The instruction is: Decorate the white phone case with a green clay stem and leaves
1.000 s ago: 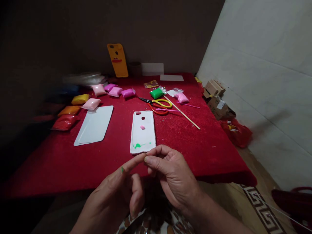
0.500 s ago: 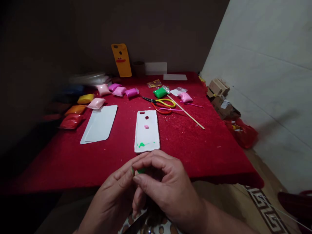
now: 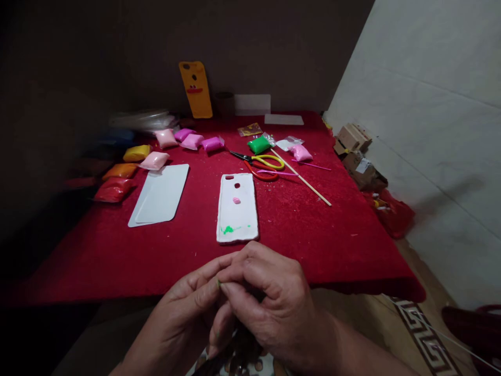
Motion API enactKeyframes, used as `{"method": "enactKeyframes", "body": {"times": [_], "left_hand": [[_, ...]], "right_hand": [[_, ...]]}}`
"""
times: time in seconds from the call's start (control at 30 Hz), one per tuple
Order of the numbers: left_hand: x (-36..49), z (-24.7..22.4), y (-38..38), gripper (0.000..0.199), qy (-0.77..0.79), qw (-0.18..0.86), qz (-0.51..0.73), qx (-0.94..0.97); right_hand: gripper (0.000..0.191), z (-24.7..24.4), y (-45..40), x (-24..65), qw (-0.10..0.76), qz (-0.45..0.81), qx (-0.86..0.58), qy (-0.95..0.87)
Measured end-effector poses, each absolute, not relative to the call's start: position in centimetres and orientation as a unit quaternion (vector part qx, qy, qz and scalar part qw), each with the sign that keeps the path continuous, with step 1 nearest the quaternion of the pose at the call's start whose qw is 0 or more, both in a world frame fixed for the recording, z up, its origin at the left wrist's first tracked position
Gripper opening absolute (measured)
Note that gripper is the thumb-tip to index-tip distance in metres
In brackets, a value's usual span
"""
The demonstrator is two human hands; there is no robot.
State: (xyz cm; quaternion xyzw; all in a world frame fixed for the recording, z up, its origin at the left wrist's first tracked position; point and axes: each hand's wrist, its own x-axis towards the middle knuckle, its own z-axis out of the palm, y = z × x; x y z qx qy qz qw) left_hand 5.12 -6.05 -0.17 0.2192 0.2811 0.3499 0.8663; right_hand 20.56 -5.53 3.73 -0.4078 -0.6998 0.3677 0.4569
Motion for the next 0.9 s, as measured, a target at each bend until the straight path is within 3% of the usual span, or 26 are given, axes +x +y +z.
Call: {"method": "enactKeyframes", "body": {"times": [0.2, 0.33, 0.43, 0.57, 0.77, 0.9], "left_hand": [[5.4, -0.1, -5.9, 0.037, 0.278, 0.871, 0.332, 0.232], [4.7, 0.4, -6.2, 0.035, 0.32, 0.851, 0.31, 0.278], [4.0, 1.2, -6.4, 0.029, 0.394, 0.761, 0.344, 0.384], [3.7, 2.1, -6.2, 0.028, 0.422, 0.577, 0.402, 0.572], [3.7, 1.9, -5.6, 0.033, 0.407, 0.42, 0.417, 0.696], [3.5, 1.6, -5.8, 0.038, 0.412, 0.322, 0.432, 0.735]], "right_hand": [[0.015, 3.7, -5.7, 20.6, 0.463, 0.403, -0.419, -0.669], [0.006, 3.1, -5.3, 21.1, 0.466, 0.55, -0.465, -0.514], [0.013, 2.5, -4.9, 21.2, 0.466, 0.68, -0.446, -0.35], [0.024, 2.2, -4.7, 20.6, 0.481, 0.751, -0.376, -0.252], [0.035, 2.0, -5.1, 19.7, 0.47, 0.783, -0.337, -0.228], [0.03, 1.8, -5.4, 19.6, 0.471, 0.754, -0.366, -0.275]]}}
